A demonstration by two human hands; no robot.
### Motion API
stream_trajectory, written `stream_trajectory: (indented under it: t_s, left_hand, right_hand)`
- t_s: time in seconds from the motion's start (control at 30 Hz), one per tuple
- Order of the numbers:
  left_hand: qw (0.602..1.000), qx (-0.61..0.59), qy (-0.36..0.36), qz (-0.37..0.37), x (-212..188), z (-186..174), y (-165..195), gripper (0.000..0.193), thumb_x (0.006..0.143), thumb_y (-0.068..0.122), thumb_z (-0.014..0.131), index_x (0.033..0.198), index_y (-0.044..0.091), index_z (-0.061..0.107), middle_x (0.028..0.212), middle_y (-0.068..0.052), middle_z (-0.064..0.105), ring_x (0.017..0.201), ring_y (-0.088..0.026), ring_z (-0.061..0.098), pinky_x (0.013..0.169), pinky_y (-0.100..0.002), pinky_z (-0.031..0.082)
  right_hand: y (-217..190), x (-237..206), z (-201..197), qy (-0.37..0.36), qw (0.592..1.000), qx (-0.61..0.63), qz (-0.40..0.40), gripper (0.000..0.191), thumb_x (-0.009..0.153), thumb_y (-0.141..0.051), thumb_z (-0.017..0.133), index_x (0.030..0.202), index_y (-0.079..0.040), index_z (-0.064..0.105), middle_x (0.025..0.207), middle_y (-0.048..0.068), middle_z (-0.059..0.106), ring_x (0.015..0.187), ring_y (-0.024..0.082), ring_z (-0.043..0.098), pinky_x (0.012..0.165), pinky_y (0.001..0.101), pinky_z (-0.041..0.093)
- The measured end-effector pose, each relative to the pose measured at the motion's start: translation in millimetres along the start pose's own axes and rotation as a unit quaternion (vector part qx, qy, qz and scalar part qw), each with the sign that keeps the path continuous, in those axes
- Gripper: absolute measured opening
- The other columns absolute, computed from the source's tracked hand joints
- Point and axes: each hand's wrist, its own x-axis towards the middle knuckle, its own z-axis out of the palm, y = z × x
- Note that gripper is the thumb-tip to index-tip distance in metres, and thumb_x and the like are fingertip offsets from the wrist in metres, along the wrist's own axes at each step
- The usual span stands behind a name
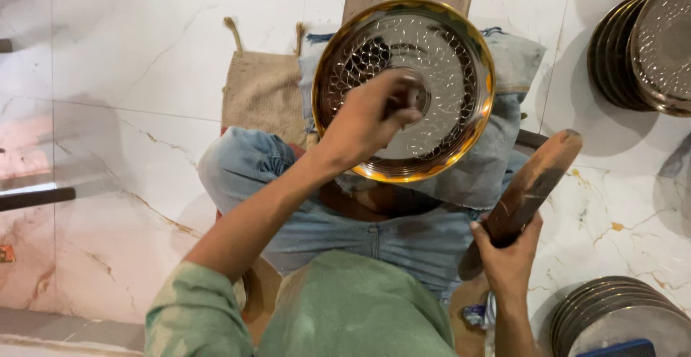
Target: The person sits cross-legged on the floor with a decorative metal plate resting on their lap. They hold a small punch against the plate's patterned surface with one hand and strike it with a wooden mallet held in the other hand, working the design across the plate.
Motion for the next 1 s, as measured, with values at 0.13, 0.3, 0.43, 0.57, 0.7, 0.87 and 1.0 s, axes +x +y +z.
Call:
stream_trajectory:
  t_s: [0.13,0.3,0.43,0.57,0.7,0.87,1.0]
  left_hand:
    - [0.983,0.088,-0.144,0.071,32,19,-2,0.053,0.090,0.012,0.076,0.139,0.009,0.055,0.114,-0.012,0.074,0.102,-0.029,0.074,0.084,-0.043,0.058]
    - [0.962,0.135,-0.223,0.077,48,21,-6,0.057,0.093,0.020,0.073,0.145,0.014,0.052,0.113,-0.010,0.070,0.097,-0.030,0.072,0.083,-0.045,0.057]
    - [0.956,0.169,-0.229,0.067,47,21,-4,0.056,0.093,0.020,0.073,0.145,0.015,0.052,0.114,-0.011,0.068,0.098,-0.033,0.070,0.083,-0.048,0.055]
    - [0.956,0.138,-0.232,0.110,49,23,-6,0.054,0.092,0.018,0.072,0.143,0.014,0.054,0.120,-0.008,0.068,0.100,-0.033,0.071,0.081,-0.048,0.056]
    - [0.939,0.145,-0.266,0.163,58,27,-10,0.053,0.090,0.015,0.074,0.140,0.012,0.057,0.120,-0.009,0.069,0.105,-0.036,0.070,0.083,-0.050,0.055]
    - [0.911,0.118,-0.358,0.167,67,32,-7,0.054,0.088,0.008,0.072,0.140,0.016,0.060,0.122,-0.006,0.071,0.101,-0.026,0.074,0.087,-0.044,0.059]
    - [0.884,0.134,-0.398,0.207,73,30,-4,0.056,0.083,0.005,0.075,0.137,0.016,0.063,0.117,-0.006,0.074,0.099,-0.026,0.073,0.083,-0.043,0.058]
  right_hand:
    - [-34,11,-5,-0.021,1.000,-0.022,0.000,0.102,0.078,0.006,0.078,0.163,-0.008,0.023,0.114,0.008,0.061,0.093,0.019,0.067,0.082,0.0351,0.059]
    - [-68,37,-30,-0.032,0.994,-0.098,-0.035,0.120,0.079,0.002,0.084,0.169,-0.011,0.006,0.104,0.012,0.066,0.093,0.022,0.069,0.085,0.0372,0.057]
    - [-88,62,-52,-0.024,0.995,-0.016,-0.097,0.101,0.094,-0.003,0.081,0.167,-0.007,0.012,0.102,0.012,0.068,0.095,0.022,0.074,0.090,0.0361,0.062]
    - [-97,75,-62,-0.032,0.959,-0.270,-0.080,0.088,0.088,-0.004,0.086,0.157,-0.004,0.032,0.102,0.016,0.073,0.093,0.024,0.071,0.085,0.0377,0.058]
    - [-83,63,-56,-0.047,0.939,-0.338,-0.037,0.091,0.084,-0.004,0.085,0.161,-0.009,0.036,0.103,0.015,0.074,0.089,0.022,0.071,0.083,0.0380,0.058]
    - [-53,28,-32,-0.001,0.982,-0.158,-0.100,0.099,0.080,-0.009,0.084,0.165,-0.008,0.034,0.112,0.022,0.064,0.097,0.022,0.067,0.085,0.0361,0.057]
    - [-37,2,-11,0.044,0.988,-0.095,-0.114,0.090,0.088,-0.007,0.084,0.161,-0.006,0.031,0.108,0.020,0.064,0.100,0.026,0.067,0.088,0.0361,0.056]
